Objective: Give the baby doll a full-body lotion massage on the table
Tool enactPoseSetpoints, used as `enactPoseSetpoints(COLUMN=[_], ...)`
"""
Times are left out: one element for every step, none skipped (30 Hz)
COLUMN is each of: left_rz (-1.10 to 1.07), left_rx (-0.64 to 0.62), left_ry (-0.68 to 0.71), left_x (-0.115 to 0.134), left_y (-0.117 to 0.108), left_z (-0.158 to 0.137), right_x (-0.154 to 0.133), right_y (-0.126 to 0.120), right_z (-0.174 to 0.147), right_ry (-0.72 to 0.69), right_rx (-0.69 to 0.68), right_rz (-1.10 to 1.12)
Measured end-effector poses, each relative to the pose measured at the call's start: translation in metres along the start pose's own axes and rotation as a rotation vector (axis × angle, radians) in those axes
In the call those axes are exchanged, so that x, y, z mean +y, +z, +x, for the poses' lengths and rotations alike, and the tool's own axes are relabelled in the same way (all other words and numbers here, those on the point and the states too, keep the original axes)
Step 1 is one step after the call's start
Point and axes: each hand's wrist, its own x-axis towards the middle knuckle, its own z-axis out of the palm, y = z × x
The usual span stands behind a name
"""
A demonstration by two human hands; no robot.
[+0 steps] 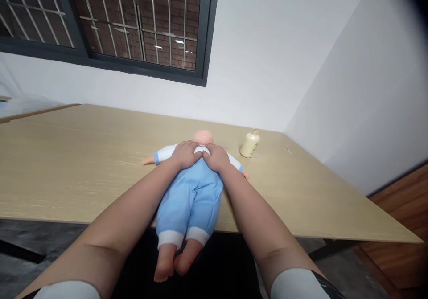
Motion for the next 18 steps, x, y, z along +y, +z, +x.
enactPoseSetpoints(left_rz=[-0.002,-0.011,-0.028,-0.059,-0.099,-0.14,-0.169,-0.175,-0.157,-0.12,-0.077,-0.043,-0.023,-0.016,-0.014,-0.017,-0.02,-0.025], left_rx=[-0.002,0.002,0.013,0.04,0.087,0.151,0.224,0.288,0.328,0.327,0.274,0.179,0.06,-0.06,-0.163,-0.239,-0.283,-0.304], left_ry=[0.0,0.0,-0.001,-0.01,-0.03,-0.063,-0.106,-0.156,-0.209,-0.263,-0.313,-0.357,-0.397,-0.432,-0.458,-0.468,-0.468,-0.458], left_x=[0.0,0.0,0.001,0.001,0.001,0.001,0.0,-0.001,-0.004,-0.007,-0.01,-0.015,-0.02,-0.024,-0.029,-0.032,-0.035,-0.036], left_y=[0.0,0.001,0.001,0.001,0.001,0.0,-0.002,-0.005,-0.009,-0.013,-0.017,-0.021,-0.025,-0.028,-0.03,-0.031,-0.031,-0.03], left_z=[0.0,-0.001,-0.002,-0.004,-0.006,-0.009,-0.011,-0.013,-0.015,-0.016,-0.016,-0.016,-0.016,-0.016,-0.015,-0.015,-0.015,-0.015], right_x=[0.0,0.001,0.001,0.001,0.001,0.002,0.003,0.005,0.008,0.01,0.013,0.015,0.016,0.017,0.016,0.013,0.01,0.005], right_y=[0.0,0.001,0.002,0.003,0.003,0.002,0.0,-0.003,-0.008,-0.013,-0.019,-0.026,-0.032,-0.038,-0.042,-0.045,-0.046,-0.046], right_z=[0.0,0.0,-0.001,-0.003,-0.005,-0.007,-0.009,-0.011,-0.013,-0.014,-0.016,-0.017,-0.018,-0.019,-0.02,-0.021,-0.021,-0.022], right_ry=[-0.01,-0.016,-0.017,-0.01,0.006,0.028,0.055,0.09,0.131,0.177,0.224,0.271,0.31,0.336,0.352,0.359,0.36,0.353], right_rx=[-0.003,0.005,0.025,0.056,0.094,0.134,0.175,0.211,0.237,0.247,0.237,0.205,0.152,0.09,0.031,-0.02,-0.058,-0.085], right_rz=[0.009,0.018,0.028,0.042,0.059,0.076,0.089,0.091,0.082,0.066,0.05,0.037,0.03,0.027,0.024,0.02,0.016,0.016])
